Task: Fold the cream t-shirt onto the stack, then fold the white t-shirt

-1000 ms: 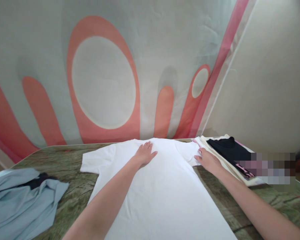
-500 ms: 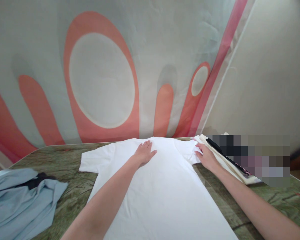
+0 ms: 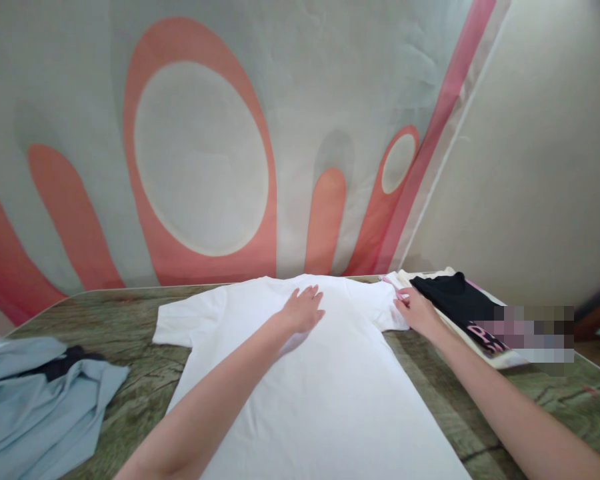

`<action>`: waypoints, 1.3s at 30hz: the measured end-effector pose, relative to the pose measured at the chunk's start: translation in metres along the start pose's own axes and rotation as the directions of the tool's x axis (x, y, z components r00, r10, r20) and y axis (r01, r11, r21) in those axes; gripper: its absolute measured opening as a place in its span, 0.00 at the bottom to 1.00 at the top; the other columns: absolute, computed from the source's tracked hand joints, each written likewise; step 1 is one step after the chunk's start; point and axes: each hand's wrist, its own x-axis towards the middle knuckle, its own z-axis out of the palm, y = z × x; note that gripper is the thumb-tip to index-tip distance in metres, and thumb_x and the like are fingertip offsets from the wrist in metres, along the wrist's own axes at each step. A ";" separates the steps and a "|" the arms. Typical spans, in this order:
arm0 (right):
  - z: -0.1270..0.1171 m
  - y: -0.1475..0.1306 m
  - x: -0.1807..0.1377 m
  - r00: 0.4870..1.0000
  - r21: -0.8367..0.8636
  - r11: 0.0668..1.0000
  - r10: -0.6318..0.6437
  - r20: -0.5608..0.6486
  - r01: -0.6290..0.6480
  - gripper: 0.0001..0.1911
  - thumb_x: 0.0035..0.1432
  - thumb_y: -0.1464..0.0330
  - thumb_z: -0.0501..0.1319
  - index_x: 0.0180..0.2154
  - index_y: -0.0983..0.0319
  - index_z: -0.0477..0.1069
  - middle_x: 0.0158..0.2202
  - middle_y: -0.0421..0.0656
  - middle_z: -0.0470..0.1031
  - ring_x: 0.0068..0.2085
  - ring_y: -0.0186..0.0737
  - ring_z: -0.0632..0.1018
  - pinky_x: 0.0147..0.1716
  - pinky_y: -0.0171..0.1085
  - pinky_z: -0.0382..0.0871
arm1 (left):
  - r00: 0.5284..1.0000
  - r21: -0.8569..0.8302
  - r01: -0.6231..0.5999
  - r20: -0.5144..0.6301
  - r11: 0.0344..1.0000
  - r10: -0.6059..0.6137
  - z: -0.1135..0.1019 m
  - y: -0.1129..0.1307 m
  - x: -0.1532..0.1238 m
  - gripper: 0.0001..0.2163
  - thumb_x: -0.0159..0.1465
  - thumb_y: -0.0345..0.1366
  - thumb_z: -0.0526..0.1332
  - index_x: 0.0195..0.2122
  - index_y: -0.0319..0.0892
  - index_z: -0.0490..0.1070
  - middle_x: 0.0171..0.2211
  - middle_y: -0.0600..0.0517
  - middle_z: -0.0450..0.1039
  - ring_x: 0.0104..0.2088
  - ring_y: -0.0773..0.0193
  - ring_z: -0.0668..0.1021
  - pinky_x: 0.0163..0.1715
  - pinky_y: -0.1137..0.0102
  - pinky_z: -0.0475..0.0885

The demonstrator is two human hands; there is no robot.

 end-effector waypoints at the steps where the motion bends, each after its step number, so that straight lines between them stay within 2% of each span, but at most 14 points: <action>1: 0.002 0.000 0.004 1.000 0.008 1.000 0.011 -0.007 -0.011 0.20 0.54 0.63 0.55 0.48 0.64 0.64 0.35 0.47 0.77 0.36 0.43 0.77 0.37 0.37 0.65 | 0.999 -0.030 -0.038 0.025 0.999 0.038 -0.002 0.008 -0.002 0.25 0.65 0.46 0.44 0.62 0.42 0.49 0.65 0.46 0.42 0.63 0.55 0.48 0.59 0.55 0.45; 5: 0.015 -0.002 0.027 0.997 0.112 0.992 0.067 -0.034 -0.063 0.23 0.51 0.64 0.59 0.49 0.67 0.64 0.37 0.50 0.76 0.38 0.44 0.77 0.38 0.38 0.67 | 0.988 -0.112 -0.140 0.056 0.984 0.147 -0.002 0.031 -0.010 0.27 0.66 0.51 0.40 0.63 0.45 0.47 0.65 0.47 0.41 0.64 0.55 0.48 0.58 0.53 0.45; 11: 0.029 -0.021 0.056 0.992 0.179 0.979 0.109 -0.057 -0.097 0.21 0.48 0.67 0.61 0.45 0.67 0.67 0.35 0.46 0.76 0.34 0.41 0.77 0.33 0.36 0.69 | 0.990 -0.117 -0.113 0.070 0.987 0.121 0.006 0.036 -0.017 0.29 0.65 0.54 0.38 0.64 0.45 0.45 0.65 0.48 0.37 0.64 0.53 0.44 0.59 0.52 0.41; 14: 0.026 -0.028 0.058 0.993 0.156 0.984 0.094 -0.066 -0.083 0.18 0.48 0.70 0.60 0.44 0.66 0.68 0.35 0.46 0.76 0.36 0.42 0.76 0.35 0.36 0.69 | 0.991 -0.124 -0.113 0.059 0.986 0.121 0.007 0.036 -0.016 0.29 0.65 0.54 0.37 0.64 0.46 0.45 0.65 0.49 0.37 0.64 0.54 0.44 0.59 0.52 0.40; 18: 0.015 -0.031 0.050 0.995 0.103 0.994 0.052 -0.086 -0.043 0.19 0.49 0.73 0.56 0.46 0.67 0.66 0.41 0.50 0.73 0.44 0.45 0.74 0.43 0.39 0.66 | 0.992 -0.123 -0.109 0.049 0.986 0.115 0.010 0.035 -0.014 0.29 0.65 0.55 0.37 0.64 0.47 0.45 0.65 0.50 0.37 0.64 0.54 0.44 0.59 0.51 0.40; 21: 0.005 -0.041 0.031 0.990 -0.011 0.998 -0.056 -0.132 0.055 0.22 0.50 0.75 0.54 0.49 0.68 0.65 0.47 0.53 0.69 0.49 0.47 0.70 0.50 0.42 0.61 | 0.993 -0.110 -0.107 0.043 0.988 0.112 0.013 0.033 -0.009 0.29 0.65 0.55 0.37 0.64 0.47 0.44 0.65 0.49 0.37 0.64 0.54 0.44 0.59 0.51 0.40; 23: -0.001 -0.055 0.008 0.974 -0.090 0.979 -0.191 -0.126 0.180 0.22 0.52 0.73 0.54 0.51 0.68 0.63 0.50 0.54 0.67 0.52 0.48 0.67 0.54 0.43 0.58 | 0.993 -0.100 -0.110 0.037 0.989 0.114 0.013 0.030 -0.006 0.29 0.65 0.54 0.37 0.64 0.46 0.44 0.65 0.49 0.37 0.64 0.54 0.44 0.59 0.51 0.40; 26: -0.009 -0.079 -0.042 0.902 -0.036 0.901 -0.431 0.014 0.431 0.21 0.56 0.69 0.52 0.52 0.64 0.63 0.55 0.50 0.64 0.56 0.45 0.63 0.57 0.44 0.55 | 0.991 -0.084 -0.125 0.040 0.989 0.128 0.009 0.026 -0.009 0.28 0.66 0.53 0.37 0.64 0.45 0.45 0.65 0.48 0.38 0.64 0.54 0.46 0.59 0.52 0.41; 29: -0.016 -0.093 -0.094 0.793 0.053 0.804 -0.593 0.139 0.592 0.21 0.60 0.64 0.49 0.54 0.61 0.62 0.59 0.48 0.60 0.59 0.45 0.60 0.58 0.46 0.54 | 0.988 -0.062 -0.142 0.046 0.988 0.144 0.000 0.021 -0.032 0.27 0.67 0.50 0.38 0.63 0.41 0.46 0.65 0.44 0.40 0.64 0.54 0.47 0.59 0.53 0.42; 31: -0.018 -0.093 -0.119 0.753 0.070 0.777 -0.624 0.209 0.625 0.24 0.61 0.60 0.48 0.57 0.61 0.60 0.61 0.47 0.57 0.61 0.45 0.56 0.59 0.47 0.51 | 0.989 -0.042 -0.132 0.054 0.990 0.134 -0.006 0.016 -0.059 0.27 0.67 0.50 0.40 0.63 0.40 0.46 0.65 0.43 0.40 0.64 0.54 0.47 0.59 0.54 0.43; 33: -0.018 -0.087 -0.133 0.744 0.066 0.782 -0.612 0.267 0.620 0.27 0.61 0.56 0.47 0.59 0.60 0.57 0.63 0.47 0.54 0.63 0.46 0.54 0.60 0.49 0.50 | 0.992 -0.026 -0.101 0.073 0.995 0.103 -0.010 0.010 -0.091 0.27 0.67 0.50 0.41 0.63 0.40 0.47 0.65 0.43 0.41 0.63 0.54 0.48 0.59 0.54 0.43; 36: -0.017 -0.078 -0.138 0.746 0.040 0.797 -0.581 0.326 0.603 0.29 0.62 0.54 0.45 0.61 0.58 0.53 0.64 0.45 0.50 0.63 0.46 0.51 0.59 0.51 0.49 | 0.996 -0.015 -0.033 0.087 0.999 0.034 -0.010 -0.005 -0.134 0.27 0.67 0.51 0.40 0.63 0.43 0.46 0.65 0.44 0.40 0.64 0.55 0.47 0.59 0.56 0.43; 39: -0.018 -0.076 -0.137 0.746 0.004 0.797 -0.566 0.350 0.604 0.29 0.62 0.53 0.43 0.62 0.57 0.51 0.64 0.44 0.49 0.64 0.45 0.51 0.60 0.51 0.47 | 0.997 -0.006 0.052 0.052 0.999 -0.052 -0.004 -0.026 -0.160 0.26 0.67 0.51 0.39 0.64 0.47 0.45 0.65 0.48 0.40 0.64 0.57 0.46 0.59 0.59 0.42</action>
